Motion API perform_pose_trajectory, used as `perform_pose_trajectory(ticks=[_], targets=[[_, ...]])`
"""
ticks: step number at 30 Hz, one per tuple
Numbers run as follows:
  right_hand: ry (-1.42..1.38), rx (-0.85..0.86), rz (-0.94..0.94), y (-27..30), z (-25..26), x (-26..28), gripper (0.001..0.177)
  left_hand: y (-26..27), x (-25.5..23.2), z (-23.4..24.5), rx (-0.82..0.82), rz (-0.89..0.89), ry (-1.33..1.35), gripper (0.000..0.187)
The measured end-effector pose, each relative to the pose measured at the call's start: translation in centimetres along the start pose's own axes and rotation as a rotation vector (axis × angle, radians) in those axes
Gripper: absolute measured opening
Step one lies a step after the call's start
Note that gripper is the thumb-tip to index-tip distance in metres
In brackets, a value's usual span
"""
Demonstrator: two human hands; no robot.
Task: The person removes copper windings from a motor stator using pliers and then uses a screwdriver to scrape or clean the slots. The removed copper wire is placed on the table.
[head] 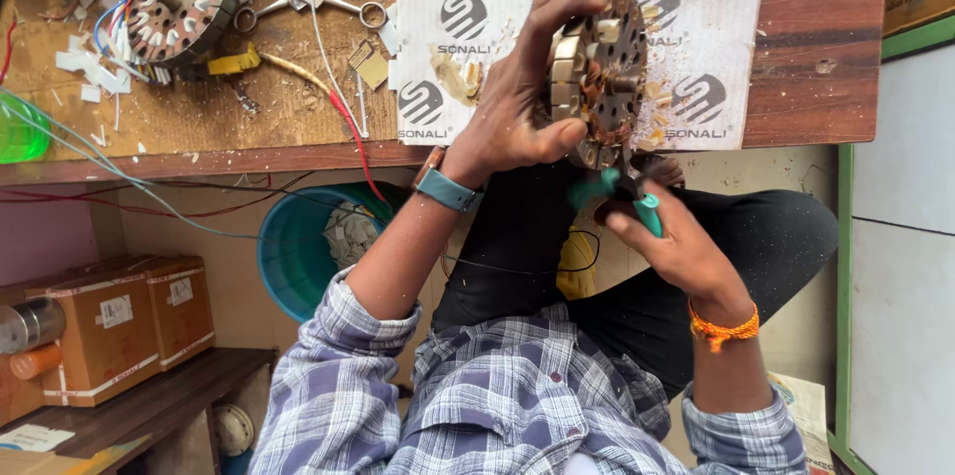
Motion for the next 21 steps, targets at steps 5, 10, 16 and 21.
perform_pose_trajectory(ticks=[5, 10, 16, 21], targets=[[0.324, -0.311, -0.106, -1.5, -0.3, -1.7, 0.021, 0.3, -0.3, 0.0, -0.022, 0.009, 0.001, 0.083], [0.469, -0.674, 0.246, -3.8, -1.9, -1.9, 0.032, 0.3, -0.5, 0.1, -0.025, 0.003, 0.027, 0.083], [-0.018, -0.777, 0.451, -5.4, -3.6, -4.2, 0.029, -0.1, -0.6, 0.2, -0.024, 0.024, 0.101, 0.083], [0.235, -1.029, 0.559, -0.7, -2.8, -2.0, 0.023, -0.4, -0.6, 0.3, -0.034, 0.016, 0.066, 0.081]])
Point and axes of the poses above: each hand's wrist, its own y-axis away from the middle knuckle, its own z-axis out of the back of the hand, x = y × z, the point moved 5 cm from there along -y, towards the middle knuckle, and after that the axes turned 15 degrees about x, right-handed, at the moved point
